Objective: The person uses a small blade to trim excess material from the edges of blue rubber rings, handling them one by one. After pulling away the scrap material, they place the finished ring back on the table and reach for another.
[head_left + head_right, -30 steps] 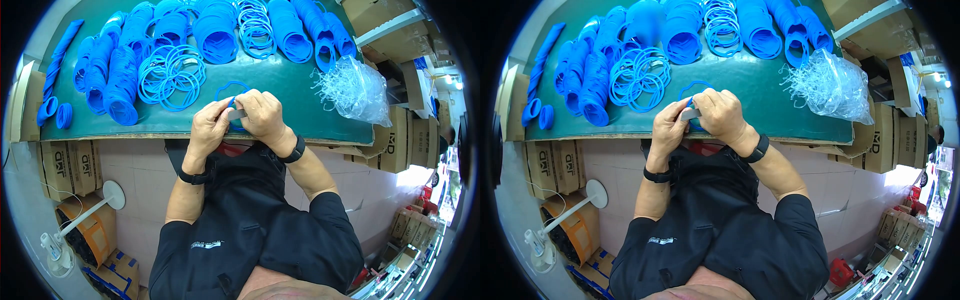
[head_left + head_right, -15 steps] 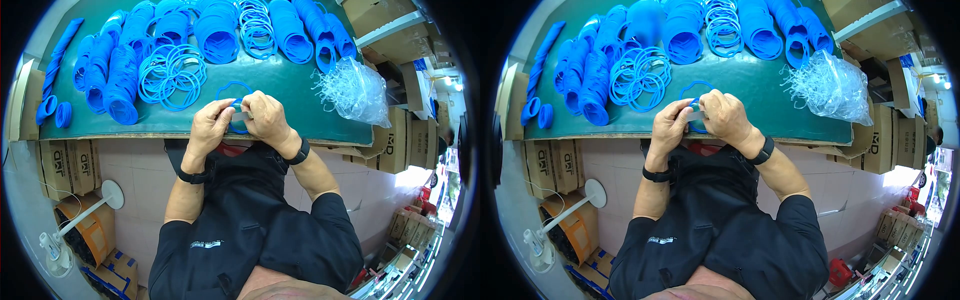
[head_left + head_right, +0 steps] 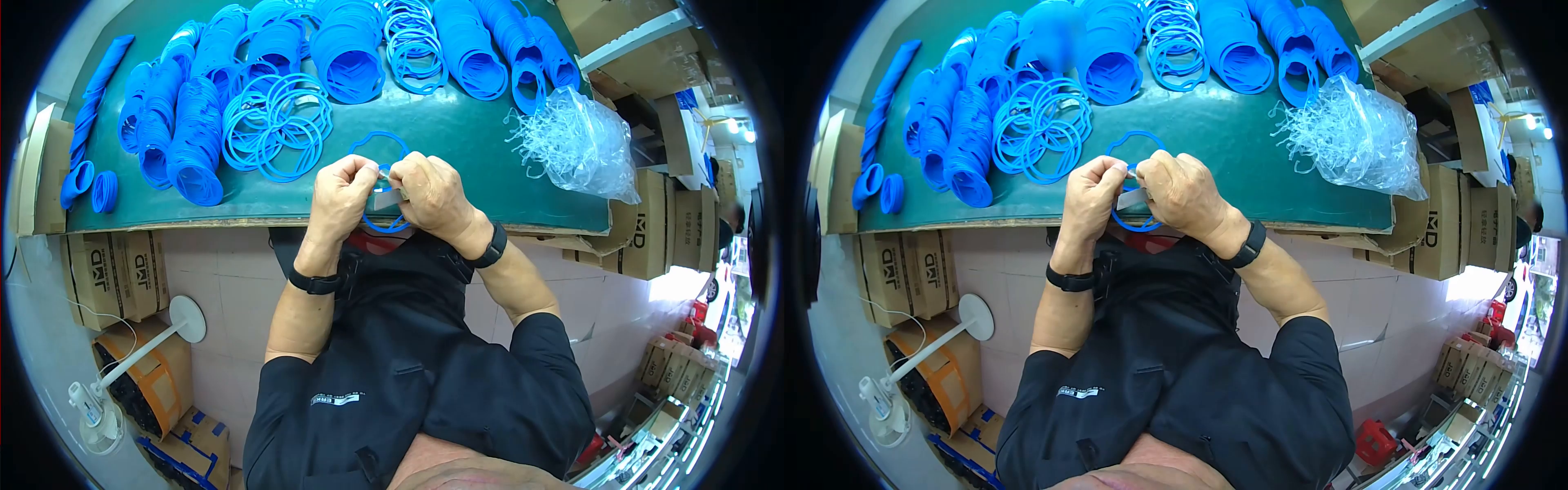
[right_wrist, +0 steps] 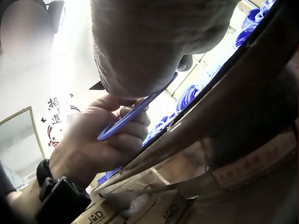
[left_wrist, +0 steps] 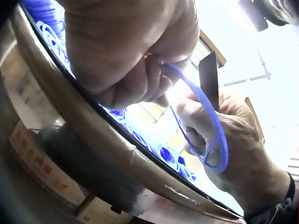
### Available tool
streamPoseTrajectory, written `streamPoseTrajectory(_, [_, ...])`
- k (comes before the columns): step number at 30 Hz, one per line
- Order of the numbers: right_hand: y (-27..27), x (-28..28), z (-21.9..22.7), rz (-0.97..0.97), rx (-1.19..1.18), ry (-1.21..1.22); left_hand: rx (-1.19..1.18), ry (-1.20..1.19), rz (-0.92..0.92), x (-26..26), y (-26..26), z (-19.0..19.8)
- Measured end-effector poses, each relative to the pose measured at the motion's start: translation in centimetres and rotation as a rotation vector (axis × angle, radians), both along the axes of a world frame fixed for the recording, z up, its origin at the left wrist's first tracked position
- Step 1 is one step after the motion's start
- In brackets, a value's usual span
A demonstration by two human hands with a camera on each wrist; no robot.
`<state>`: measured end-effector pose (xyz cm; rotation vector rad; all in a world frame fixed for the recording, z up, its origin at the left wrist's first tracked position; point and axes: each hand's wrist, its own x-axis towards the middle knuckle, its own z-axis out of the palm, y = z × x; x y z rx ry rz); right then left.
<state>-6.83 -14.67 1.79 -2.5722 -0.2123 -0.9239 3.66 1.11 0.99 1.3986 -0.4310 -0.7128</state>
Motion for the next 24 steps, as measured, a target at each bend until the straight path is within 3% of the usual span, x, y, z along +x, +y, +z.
streamPoseTrajectory(4, [0.0,0.1,-0.2,-0.035,0.005,0.013,0.020,-0.087,0.083,-0.6,-0.5,-0.1])
streamPoseTrajectory(7, [0.0,0.6,-0.4,-0.057,0.045,-0.103,-0.007,-0.023,0.108,-0.7,-0.6,0.0])
streamPoseTrajectory(17, [0.0,0.4,-0.5,-0.068,0.023,-0.090,-0.042,-0.083,0.075,-0.7,-0.8,-0.5])
streamPoseTrajectory(24, [0.1,-0.3,0.4,-0.011,-0.021,0.001,-0.031,0.054,0.101,-0.6,-0.7,0.1])
